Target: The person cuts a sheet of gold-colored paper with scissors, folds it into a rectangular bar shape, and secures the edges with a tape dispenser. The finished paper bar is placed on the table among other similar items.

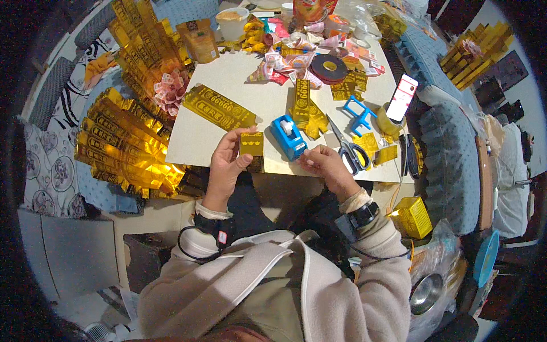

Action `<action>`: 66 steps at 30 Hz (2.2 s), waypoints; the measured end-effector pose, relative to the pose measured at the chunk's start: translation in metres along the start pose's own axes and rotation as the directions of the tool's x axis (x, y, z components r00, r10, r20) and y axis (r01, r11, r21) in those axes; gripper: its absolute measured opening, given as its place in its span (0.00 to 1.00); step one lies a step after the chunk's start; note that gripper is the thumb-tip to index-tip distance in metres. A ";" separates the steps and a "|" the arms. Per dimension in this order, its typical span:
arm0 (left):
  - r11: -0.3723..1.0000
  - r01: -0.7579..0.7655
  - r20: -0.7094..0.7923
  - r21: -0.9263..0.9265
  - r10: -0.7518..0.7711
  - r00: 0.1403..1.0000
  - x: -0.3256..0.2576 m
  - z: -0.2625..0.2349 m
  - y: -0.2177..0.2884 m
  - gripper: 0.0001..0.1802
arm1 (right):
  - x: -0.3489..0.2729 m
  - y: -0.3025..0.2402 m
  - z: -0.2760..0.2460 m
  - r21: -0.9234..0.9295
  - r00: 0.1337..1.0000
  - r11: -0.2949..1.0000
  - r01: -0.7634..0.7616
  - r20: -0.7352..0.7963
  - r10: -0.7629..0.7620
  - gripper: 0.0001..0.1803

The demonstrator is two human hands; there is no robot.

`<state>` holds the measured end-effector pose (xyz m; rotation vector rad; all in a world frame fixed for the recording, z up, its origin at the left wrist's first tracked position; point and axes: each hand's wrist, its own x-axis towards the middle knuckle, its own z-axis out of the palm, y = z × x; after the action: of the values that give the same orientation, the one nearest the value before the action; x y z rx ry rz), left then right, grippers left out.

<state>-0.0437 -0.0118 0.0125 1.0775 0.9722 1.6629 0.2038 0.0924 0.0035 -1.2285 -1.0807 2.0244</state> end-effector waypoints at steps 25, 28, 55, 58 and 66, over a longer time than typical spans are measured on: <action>1.000 -0.021 -0.006 0.016 0.021 1.000 -0.001 -0.001 -0.002 0.34 | -0.036 -0.053 0.072 -0.192 0.830 0.874 0.447 0.452 -0.326 0.09; 0.999 -0.035 -0.007 0.015 0.035 0.999 -0.001 -0.001 -0.002 0.33 | -0.027 -0.056 0.084 -0.262 0.844 0.870 0.419 0.467 -0.266 0.10; 0.999 -0.035 0.010 0.029 0.035 0.999 -0.002 0.001 -0.005 0.32 | 0.000 -0.025 0.073 -0.168 0.923 0.959 0.229 0.352 -0.159 0.13; 1.000 -0.013 0.002 0.026 0.013 1.000 -0.002 0.000 -0.003 0.34 | 0.003 -0.011 0.071 -0.267 0.935 0.931 0.248 0.318 -0.158 0.14; 1.000 -0.016 0.009 0.014 0.016 1.000 0.000 -0.002 -0.004 0.33 | -0.001 0.010 0.034 -0.436 0.927 0.822 0.366 0.088 -0.365 0.09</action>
<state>-0.0443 -0.0106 0.0080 1.1039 0.9735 1.6650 0.1731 0.0737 0.0044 -1.1135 -1.7056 1.5270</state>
